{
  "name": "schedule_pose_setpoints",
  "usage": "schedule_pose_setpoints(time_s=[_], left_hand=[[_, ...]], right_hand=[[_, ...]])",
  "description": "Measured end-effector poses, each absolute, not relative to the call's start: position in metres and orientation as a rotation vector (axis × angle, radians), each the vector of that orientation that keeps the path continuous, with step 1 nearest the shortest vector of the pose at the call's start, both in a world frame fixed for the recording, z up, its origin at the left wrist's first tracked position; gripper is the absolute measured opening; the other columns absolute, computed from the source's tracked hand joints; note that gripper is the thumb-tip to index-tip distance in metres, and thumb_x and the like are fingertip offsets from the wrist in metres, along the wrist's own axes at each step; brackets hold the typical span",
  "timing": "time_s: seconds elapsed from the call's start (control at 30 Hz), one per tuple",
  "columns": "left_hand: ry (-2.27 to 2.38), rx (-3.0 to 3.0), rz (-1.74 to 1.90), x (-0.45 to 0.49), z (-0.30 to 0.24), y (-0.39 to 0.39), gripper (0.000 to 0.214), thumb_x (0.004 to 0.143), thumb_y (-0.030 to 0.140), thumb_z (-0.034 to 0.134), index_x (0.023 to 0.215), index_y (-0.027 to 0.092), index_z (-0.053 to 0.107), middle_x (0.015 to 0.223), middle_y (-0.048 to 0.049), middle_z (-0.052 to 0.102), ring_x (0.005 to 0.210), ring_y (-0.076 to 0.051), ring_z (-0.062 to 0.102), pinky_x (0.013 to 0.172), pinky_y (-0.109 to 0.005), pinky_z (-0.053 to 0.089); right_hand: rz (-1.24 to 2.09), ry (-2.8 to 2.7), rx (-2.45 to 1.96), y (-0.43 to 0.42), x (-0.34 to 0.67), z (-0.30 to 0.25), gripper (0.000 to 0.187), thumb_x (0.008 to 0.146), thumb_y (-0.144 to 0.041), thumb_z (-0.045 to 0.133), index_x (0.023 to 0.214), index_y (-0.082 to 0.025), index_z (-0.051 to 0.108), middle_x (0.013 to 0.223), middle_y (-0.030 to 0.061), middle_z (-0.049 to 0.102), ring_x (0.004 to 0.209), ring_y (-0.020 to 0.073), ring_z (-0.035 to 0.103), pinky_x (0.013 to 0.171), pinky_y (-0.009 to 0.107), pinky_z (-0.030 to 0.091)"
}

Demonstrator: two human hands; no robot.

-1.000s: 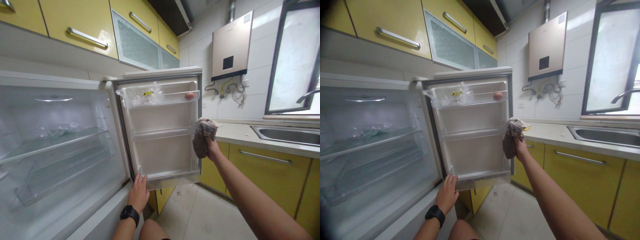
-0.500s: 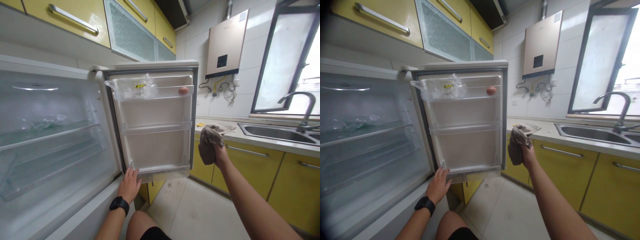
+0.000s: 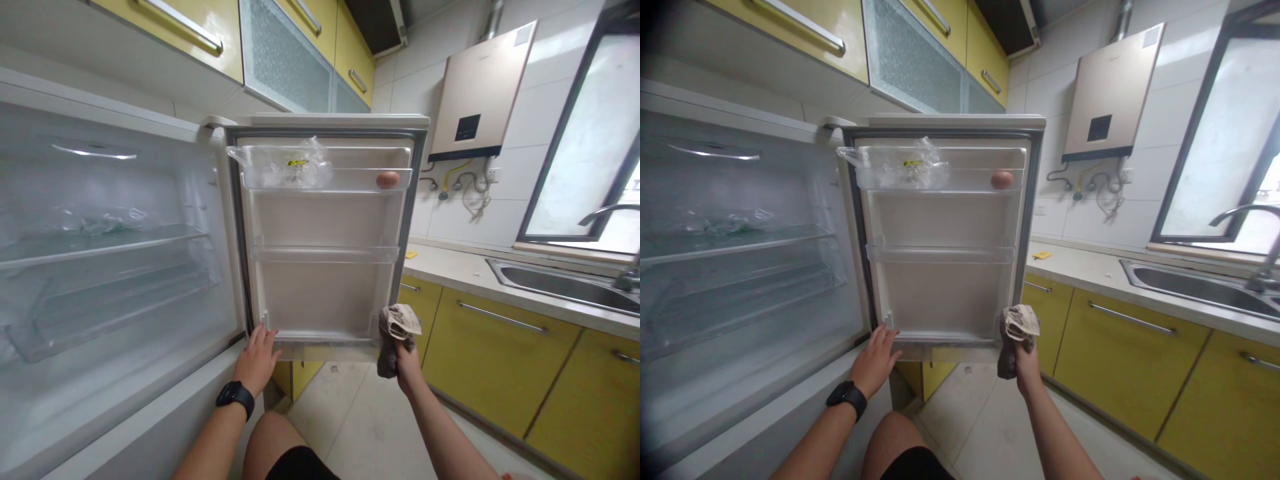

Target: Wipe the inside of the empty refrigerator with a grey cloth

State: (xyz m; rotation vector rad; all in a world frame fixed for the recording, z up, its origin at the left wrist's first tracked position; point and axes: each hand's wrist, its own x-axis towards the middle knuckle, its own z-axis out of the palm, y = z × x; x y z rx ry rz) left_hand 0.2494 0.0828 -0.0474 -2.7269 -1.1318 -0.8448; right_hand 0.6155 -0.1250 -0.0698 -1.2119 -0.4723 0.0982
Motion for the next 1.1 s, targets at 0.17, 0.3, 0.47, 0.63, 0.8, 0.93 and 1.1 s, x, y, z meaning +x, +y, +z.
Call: schedule_pose_setpoints(time_s=[0.17,0.3,0.47,0.63,0.8,0.93,1.1], left_hand=[[-1.128,-2.752,-0.919,0.249,-0.048,0.083,0.046,0.094,0.025,0.058,0.139,0.021,0.059,0.143,-0.0129,0.059,0.153,-0.029,0.035,0.117,-0.044,0.048],[-1.127,-2.782,-0.930,0.247,-0.048,0.084,0.046,0.093,0.024,0.058,0.139,0.021,0.059,0.144,-0.0126,0.057,0.154,-0.029,0.033,0.118,-0.044,0.047],[-1.121,-2.824,-0.945,0.247,-0.048,0.084,0.045,0.093,0.024,0.057,0.138,0.022,0.058,0.142,-0.0118,0.057,0.155,-0.029,0.031,0.122,-0.045,0.042],[-1.118,-2.836,-0.946,0.248,-0.044,0.079,0.047,0.091,0.018,0.052,0.137,0.020,0.058,0.142,-0.0126,0.057,0.155,-0.027,0.030,0.125,-0.044,0.039],[-1.150,-2.881,-0.871,0.251,-0.034,0.075,0.054,0.088,0.013,0.049,0.141,0.019,0.057,0.144,-0.0129,0.057,0.155,-0.026,0.031,0.126,-0.043,0.037],[-1.157,-2.895,-0.840,0.254,-0.031,0.073,0.062,0.082,0.005,0.045,0.141,0.018,0.058,0.147,-0.0134,0.056,0.157,-0.024,0.029,0.127,-0.041,0.035],[-1.121,-2.974,-0.934,0.250,-0.035,0.074,0.057,0.085,0.013,0.053,0.143,0.016,0.056,0.156,-0.0138,0.048,0.158,-0.025,0.027,0.127,-0.041,0.037]], right_hand=[[-0.027,-0.419,-1.277,-0.132,0.594,-0.081,0.066,0.072,-0.063,0.075,0.120,-0.020,0.063,0.106,0.0085,0.072,0.097,0.0282,0.067,0.090,0.045,0.055],[-0.233,-0.563,-1.405,-0.140,0.566,-0.092,0.070,0.075,-0.058,0.075,0.129,-0.020,0.053,0.124,0.0135,0.059,0.115,0.0327,0.058,0.105,0.055,0.046],[-0.439,-0.644,-1.600,-0.131,0.533,-0.107,0.091,0.077,-0.060,0.073,0.148,-0.017,0.036,0.139,0.0211,0.040,0.131,0.0422,0.040,0.112,0.068,0.035],[-0.460,-0.889,-1.690,-0.097,0.500,-0.125,0.081,0.086,-0.043,0.064,0.155,-0.022,0.026,0.153,0.0229,0.024,0.145,0.0457,0.027,0.117,0.070,0.030],[-0.445,-0.972,-1.688,-0.053,0.464,-0.131,0.072,0.084,-0.027,0.061,0.150,-0.026,0.032,0.148,0.0215,0.030,0.140,0.0456,0.034,0.111,0.071,0.036],[-0.419,-1.069,-1.684,-0.023,0.436,-0.132,0.079,0.077,-0.015,0.061,0.150,-0.028,0.033,0.147,0.0210,0.030,0.137,0.0468,0.037,0.107,0.071,0.042],[-0.393,-1.229,-1.671,-0.005,0.406,-0.137,0.092,0.060,-0.004,0.064,0.145,-0.033,0.047,0.147,0.0169,0.037,0.133,0.0457,0.045,0.106,0.065,0.047]])
